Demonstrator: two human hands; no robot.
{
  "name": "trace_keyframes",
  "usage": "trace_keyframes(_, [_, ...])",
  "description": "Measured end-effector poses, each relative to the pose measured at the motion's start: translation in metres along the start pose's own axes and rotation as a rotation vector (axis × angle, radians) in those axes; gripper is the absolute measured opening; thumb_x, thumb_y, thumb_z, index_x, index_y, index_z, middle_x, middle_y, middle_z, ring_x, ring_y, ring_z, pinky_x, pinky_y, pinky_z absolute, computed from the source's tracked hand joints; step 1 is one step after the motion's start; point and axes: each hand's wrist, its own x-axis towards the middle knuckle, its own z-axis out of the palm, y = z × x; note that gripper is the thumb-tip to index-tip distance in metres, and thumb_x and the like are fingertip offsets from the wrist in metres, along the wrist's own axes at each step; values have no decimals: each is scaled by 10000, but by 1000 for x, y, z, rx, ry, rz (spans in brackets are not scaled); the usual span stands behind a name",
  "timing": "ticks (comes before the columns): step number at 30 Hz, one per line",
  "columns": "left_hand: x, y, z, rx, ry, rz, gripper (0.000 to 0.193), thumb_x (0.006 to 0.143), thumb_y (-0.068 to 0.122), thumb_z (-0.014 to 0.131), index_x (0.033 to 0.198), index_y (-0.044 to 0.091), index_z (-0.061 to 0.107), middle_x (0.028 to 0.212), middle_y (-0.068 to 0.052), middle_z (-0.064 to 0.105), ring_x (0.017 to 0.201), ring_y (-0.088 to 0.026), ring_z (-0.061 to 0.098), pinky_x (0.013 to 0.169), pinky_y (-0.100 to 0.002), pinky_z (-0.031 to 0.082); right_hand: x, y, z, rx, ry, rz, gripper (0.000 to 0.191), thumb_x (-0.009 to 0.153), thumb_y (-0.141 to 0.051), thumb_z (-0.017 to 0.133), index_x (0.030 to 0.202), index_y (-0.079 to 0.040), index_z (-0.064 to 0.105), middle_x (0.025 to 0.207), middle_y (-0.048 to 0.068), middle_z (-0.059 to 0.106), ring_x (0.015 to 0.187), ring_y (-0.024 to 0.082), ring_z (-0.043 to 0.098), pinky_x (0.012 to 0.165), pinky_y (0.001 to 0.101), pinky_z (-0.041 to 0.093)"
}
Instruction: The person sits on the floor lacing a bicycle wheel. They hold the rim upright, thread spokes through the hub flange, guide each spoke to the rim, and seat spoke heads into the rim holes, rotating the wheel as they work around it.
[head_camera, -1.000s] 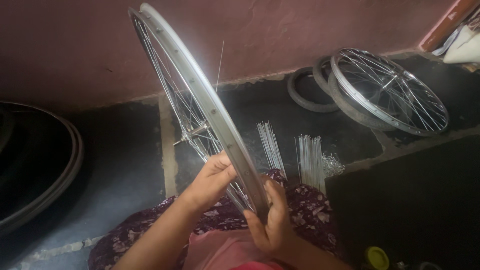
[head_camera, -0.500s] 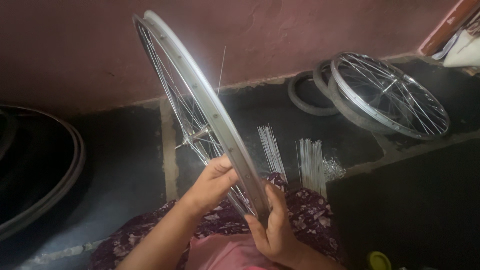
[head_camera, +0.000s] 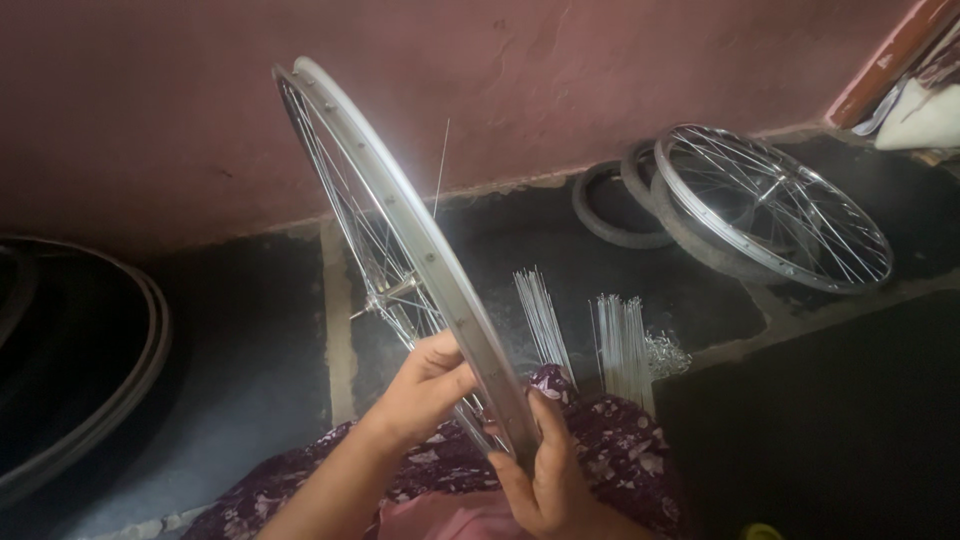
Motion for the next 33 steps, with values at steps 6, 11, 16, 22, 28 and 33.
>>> trace_keyframes(6, [-1,-5,1,165,36,55,230,1019,212,658,1033,-6,730,1045,-44,644,934,-135,641,795,-299,556,0,-2,0,21,-24,13,796,988,44,607,1591,23,88,1428,267,486,1182,269,676,1033,419,558])
trace_keyframes(11, [-2,-11,-2,250,15,95,290,1079,247,598,1036,-2,740,1113,-47,610,1042,-127,611,903,-293,543,2,-5,0,79,-38,13,762,1012,53,570,1586,19,70,1435,279,453,1245,296,659,1072,433,563])
trace_keyframes(16, [-2,-11,-3,87,61,29,190,1009,183,661,1111,31,711,1056,-113,669,982,-179,651,868,-337,554,1,-2,1,11,-35,-4,755,1020,41,579,1587,34,79,1401,257,512,1216,275,676,1058,411,570])
trace_keyframes(22, [-1,-10,4,243,80,261,156,1039,134,694,1088,-1,755,1205,-110,607,1148,-201,581,1013,-367,498,-5,-1,1,8,-33,73,772,994,37,604,1568,76,88,1343,250,589,1183,271,684,1027,418,562])
trace_keyframes(28, [1,17,19,426,156,199,336,1054,326,558,1058,45,743,1398,-67,539,1169,-156,492,987,-319,464,28,-22,13,191,-11,104,748,1038,18,598,1578,54,81,1518,282,448,1280,298,656,1077,418,569])
trace_keyframes(33, [-34,54,37,411,400,306,573,1056,448,514,1441,26,549,1309,-101,614,1072,-134,573,898,-287,463,63,-58,20,198,-380,288,881,945,-159,720,1622,-19,173,1539,291,375,1465,369,422,1218,465,384])
